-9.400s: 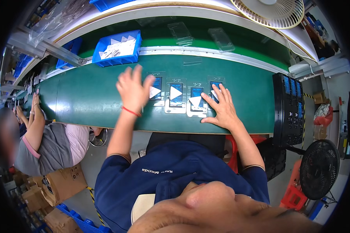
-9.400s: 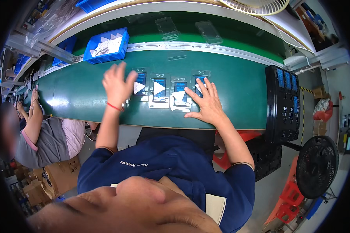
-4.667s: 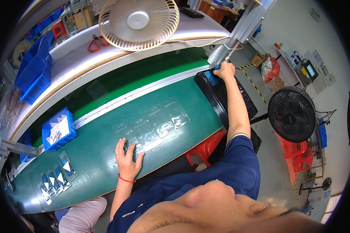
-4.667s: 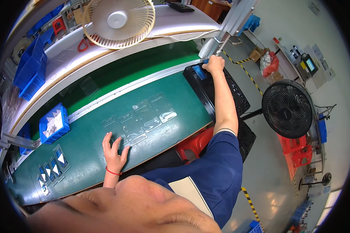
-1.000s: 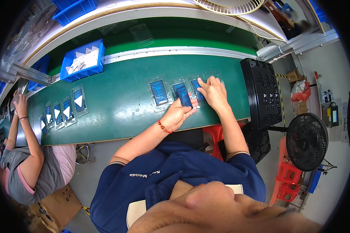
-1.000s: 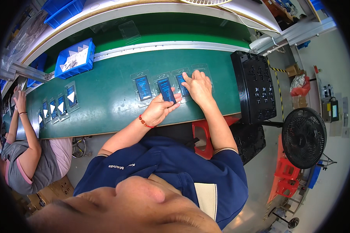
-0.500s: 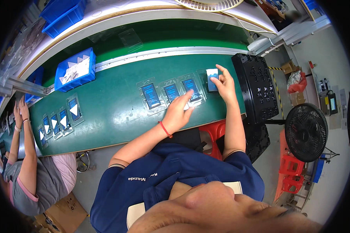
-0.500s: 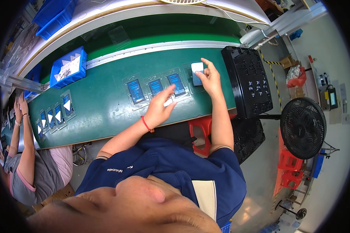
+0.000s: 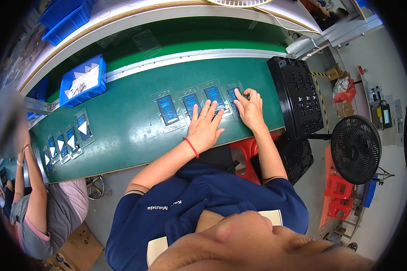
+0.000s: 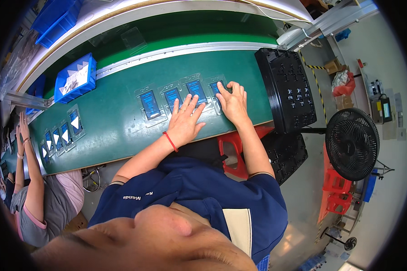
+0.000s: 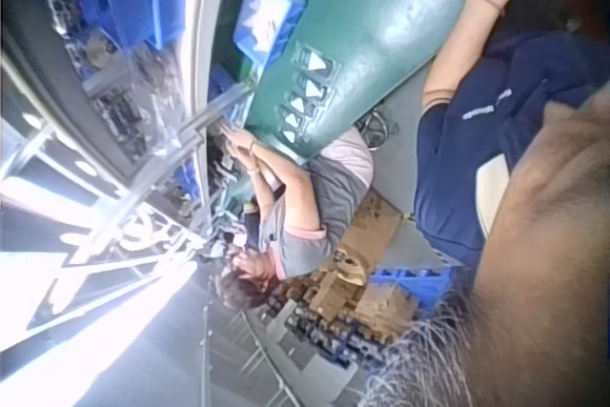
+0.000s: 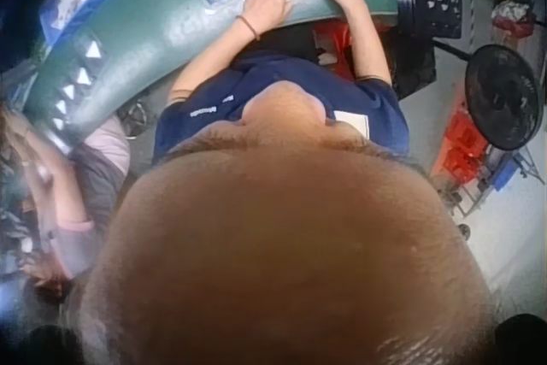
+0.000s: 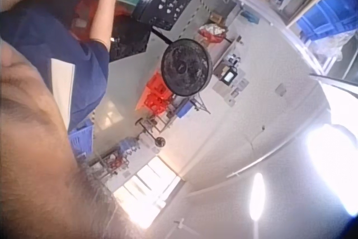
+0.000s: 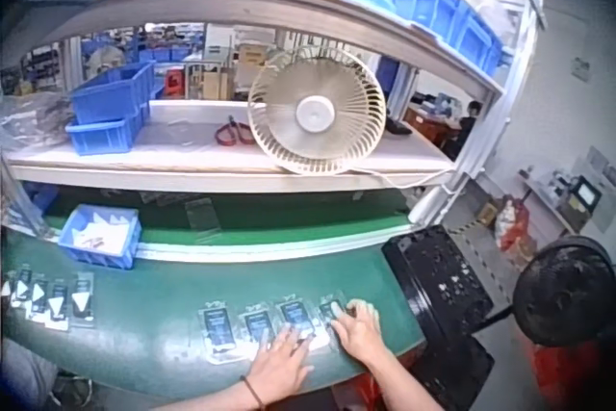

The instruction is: Checking and placing small blue electronic components into clear plastic trays.

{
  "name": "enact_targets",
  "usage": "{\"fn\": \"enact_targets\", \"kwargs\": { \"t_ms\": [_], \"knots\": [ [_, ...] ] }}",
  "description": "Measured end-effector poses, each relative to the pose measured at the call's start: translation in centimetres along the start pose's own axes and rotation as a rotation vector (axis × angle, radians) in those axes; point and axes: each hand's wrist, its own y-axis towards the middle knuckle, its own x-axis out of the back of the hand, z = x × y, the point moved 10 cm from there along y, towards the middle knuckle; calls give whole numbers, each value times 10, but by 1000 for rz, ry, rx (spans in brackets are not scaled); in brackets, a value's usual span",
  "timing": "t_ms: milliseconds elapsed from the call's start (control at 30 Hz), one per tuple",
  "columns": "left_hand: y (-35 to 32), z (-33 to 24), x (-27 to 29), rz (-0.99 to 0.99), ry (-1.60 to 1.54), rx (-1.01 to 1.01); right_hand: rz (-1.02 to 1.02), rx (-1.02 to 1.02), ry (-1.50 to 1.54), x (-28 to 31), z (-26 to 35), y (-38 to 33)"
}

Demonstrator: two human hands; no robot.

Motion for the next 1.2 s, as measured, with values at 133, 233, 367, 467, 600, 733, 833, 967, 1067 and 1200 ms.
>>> {"fn": "enact_targets", "kwargs": {
  "t_ms": [133,233,367,467,600,733,833,967,1067,1200],
  "knots": [
    [-12,11,14,29,12,-12,80,69,-64,-18,30,-3],
    [-21,22,21,79,-24,-36,227,31,-90,-37,44,-6],
    [-44,55,57,-8,-51,-32,269,50,-73,-51,83,-3],
    [-46,99,143,-276,-284,-29,280,66,-55,-57,103,1],
    [-79,252,257,-511,256,539,311,71,-39,-62,116,6],
    [-88,346,299,-84,506,1087,316,61,-40,-63,116,8],
    [-92,373,299,-60,494,1191,307,60,-35,-64,115,10],
    [-97,393,307,-235,535,1146,290,60,-40,-66,113,11],
    [-108,387,320,-477,340,995,284,61,-33,-66,113,11],
    [-125,400,322,-773,-64,892,287,64,-31,-63,112,10]
  ]
}}
